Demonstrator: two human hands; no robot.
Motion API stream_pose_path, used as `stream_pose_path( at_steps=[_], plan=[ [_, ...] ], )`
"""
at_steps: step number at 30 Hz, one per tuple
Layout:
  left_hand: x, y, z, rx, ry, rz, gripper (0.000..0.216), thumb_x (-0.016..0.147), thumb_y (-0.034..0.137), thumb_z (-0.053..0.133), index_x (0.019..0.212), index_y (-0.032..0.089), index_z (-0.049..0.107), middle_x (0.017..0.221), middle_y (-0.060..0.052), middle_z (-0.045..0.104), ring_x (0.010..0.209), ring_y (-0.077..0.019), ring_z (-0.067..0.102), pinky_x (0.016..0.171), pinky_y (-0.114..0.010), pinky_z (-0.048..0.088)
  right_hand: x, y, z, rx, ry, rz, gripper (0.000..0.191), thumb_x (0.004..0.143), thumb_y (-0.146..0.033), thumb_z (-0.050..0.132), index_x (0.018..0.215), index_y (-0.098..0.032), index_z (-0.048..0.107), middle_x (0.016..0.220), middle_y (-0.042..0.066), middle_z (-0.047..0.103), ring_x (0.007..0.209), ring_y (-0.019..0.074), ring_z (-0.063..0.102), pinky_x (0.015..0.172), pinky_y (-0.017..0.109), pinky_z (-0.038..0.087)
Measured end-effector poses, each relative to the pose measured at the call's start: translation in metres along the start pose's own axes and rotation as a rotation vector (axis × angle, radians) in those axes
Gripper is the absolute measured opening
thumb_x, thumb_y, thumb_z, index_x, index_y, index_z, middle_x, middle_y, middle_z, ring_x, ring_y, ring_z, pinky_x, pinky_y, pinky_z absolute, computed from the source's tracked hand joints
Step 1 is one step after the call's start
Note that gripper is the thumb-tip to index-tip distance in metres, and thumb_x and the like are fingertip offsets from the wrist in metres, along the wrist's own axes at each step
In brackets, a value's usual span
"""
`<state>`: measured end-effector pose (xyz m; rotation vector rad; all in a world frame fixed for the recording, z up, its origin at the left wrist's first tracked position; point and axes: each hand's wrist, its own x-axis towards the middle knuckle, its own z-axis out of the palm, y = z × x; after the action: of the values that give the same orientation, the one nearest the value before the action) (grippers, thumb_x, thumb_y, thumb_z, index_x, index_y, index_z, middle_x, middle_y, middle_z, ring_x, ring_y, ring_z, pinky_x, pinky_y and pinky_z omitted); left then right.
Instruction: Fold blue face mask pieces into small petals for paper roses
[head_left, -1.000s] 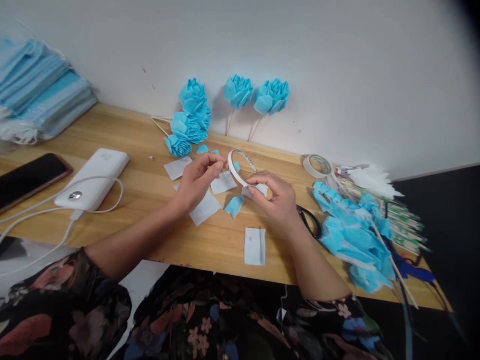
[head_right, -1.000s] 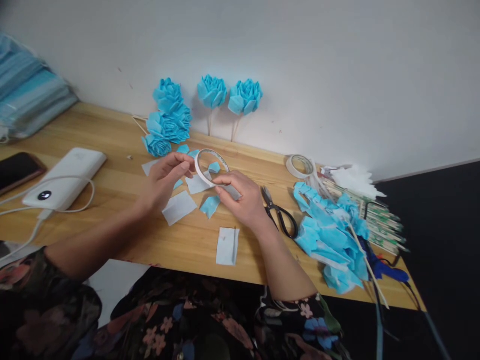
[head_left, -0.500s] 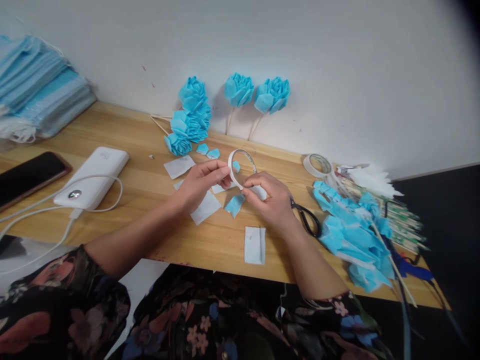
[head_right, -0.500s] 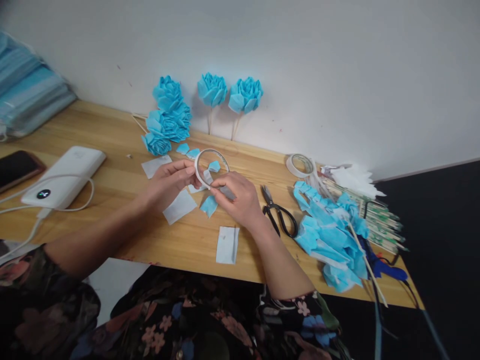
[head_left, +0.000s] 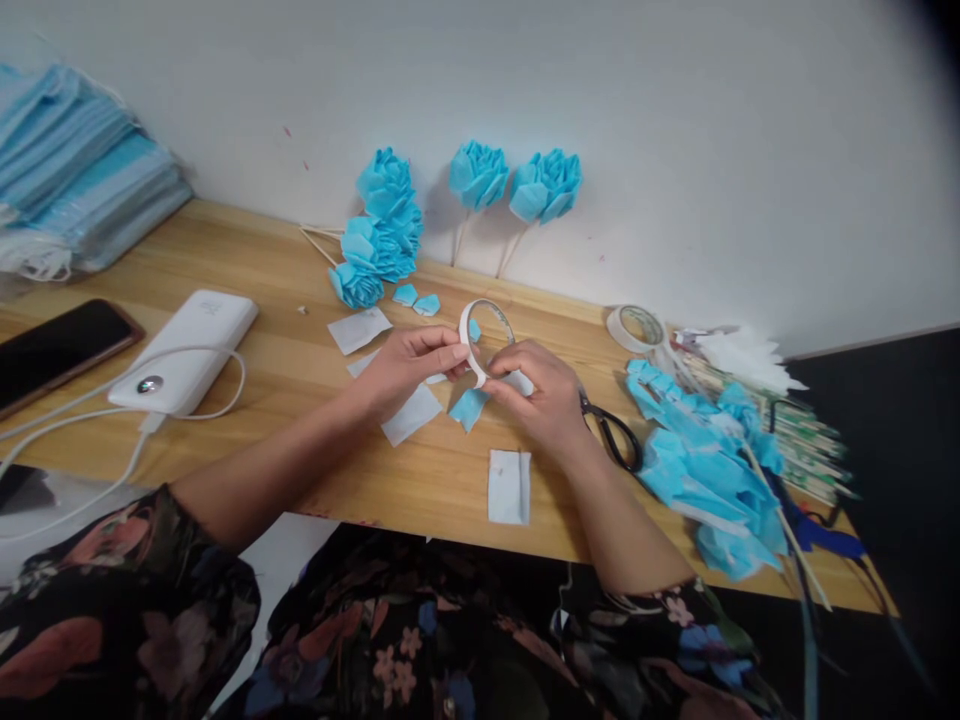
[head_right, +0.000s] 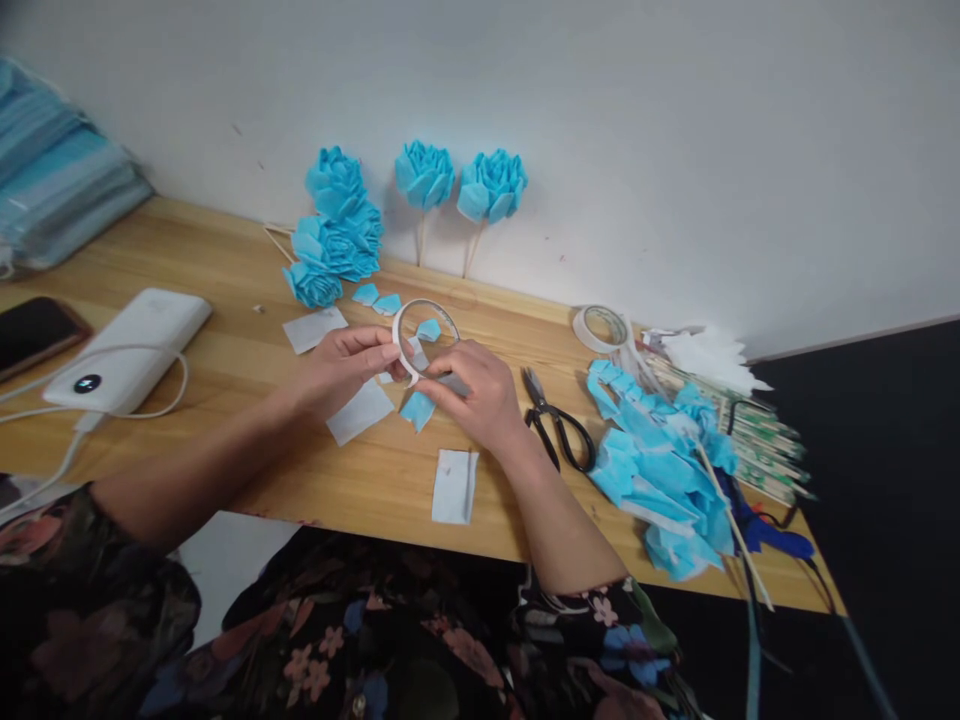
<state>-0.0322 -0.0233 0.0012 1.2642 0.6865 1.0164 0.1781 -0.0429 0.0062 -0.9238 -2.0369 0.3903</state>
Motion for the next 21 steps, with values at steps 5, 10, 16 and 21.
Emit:
stream_pose_path(
  at_steps=[5,10,16,21],
  plan=[
    [-0.0002,0.0003,-0.0009,0.022,-0.005,0.001,0.031,0.086,0.048,0.074,0.077,0.018,0.071,0.072,-0.002,0.068,0.07,-0.0149,0.062,0.077,-0.033,0.052,-0.0013,0.0023,0.0006,0.007,0.006,-0.013,0.018,0.09,-0.04,0.071,0.083,-0.025,0.065,0.083,0.003,0.07,0.078,0.0198,0.064,0.074,0.037,0.051],
    [0.0005,-0.0011,-0.0011,-0.013,-0.028,0.002,0.03,0.086,0.048,0.074,0.08,0.019,0.071,0.08,-0.004,0.071,0.075,-0.0158,0.064,0.077,-0.033,0.053,-0.0016,0.0028,0.0006,-0.003,0.0,-0.006,0.019,0.09,-0.043,0.071,0.085,-0.025,0.066,0.085,0.003,0.071,0.081,0.0206,0.065,0.074,0.037,0.052],
    [0.0005,0.0033,0.0052,-0.176,-0.058,-0.002,0.027,0.084,0.043,0.077,0.08,0.017,0.072,0.096,-0.008,0.075,0.08,-0.0165,0.068,0.076,-0.033,0.057,-0.001,0.0021,0.0004,-0.031,0.021,-0.012,0.019,0.09,-0.043,0.071,0.086,-0.025,0.067,0.087,0.004,0.073,0.082,0.0213,0.067,0.076,0.038,0.052],
    [0.0015,0.0001,0.006,-0.239,-0.009,-0.042,0.02,0.08,0.037,0.08,0.085,0.018,0.075,0.089,-0.007,0.074,0.075,-0.016,0.066,0.071,-0.032,0.056,-0.001,0.0023,0.0012,-0.109,0.037,-0.075,0.017,0.09,-0.04,0.073,0.087,-0.025,0.066,0.086,0.004,0.073,0.081,0.0214,0.067,0.073,0.037,0.053]
  ],
)
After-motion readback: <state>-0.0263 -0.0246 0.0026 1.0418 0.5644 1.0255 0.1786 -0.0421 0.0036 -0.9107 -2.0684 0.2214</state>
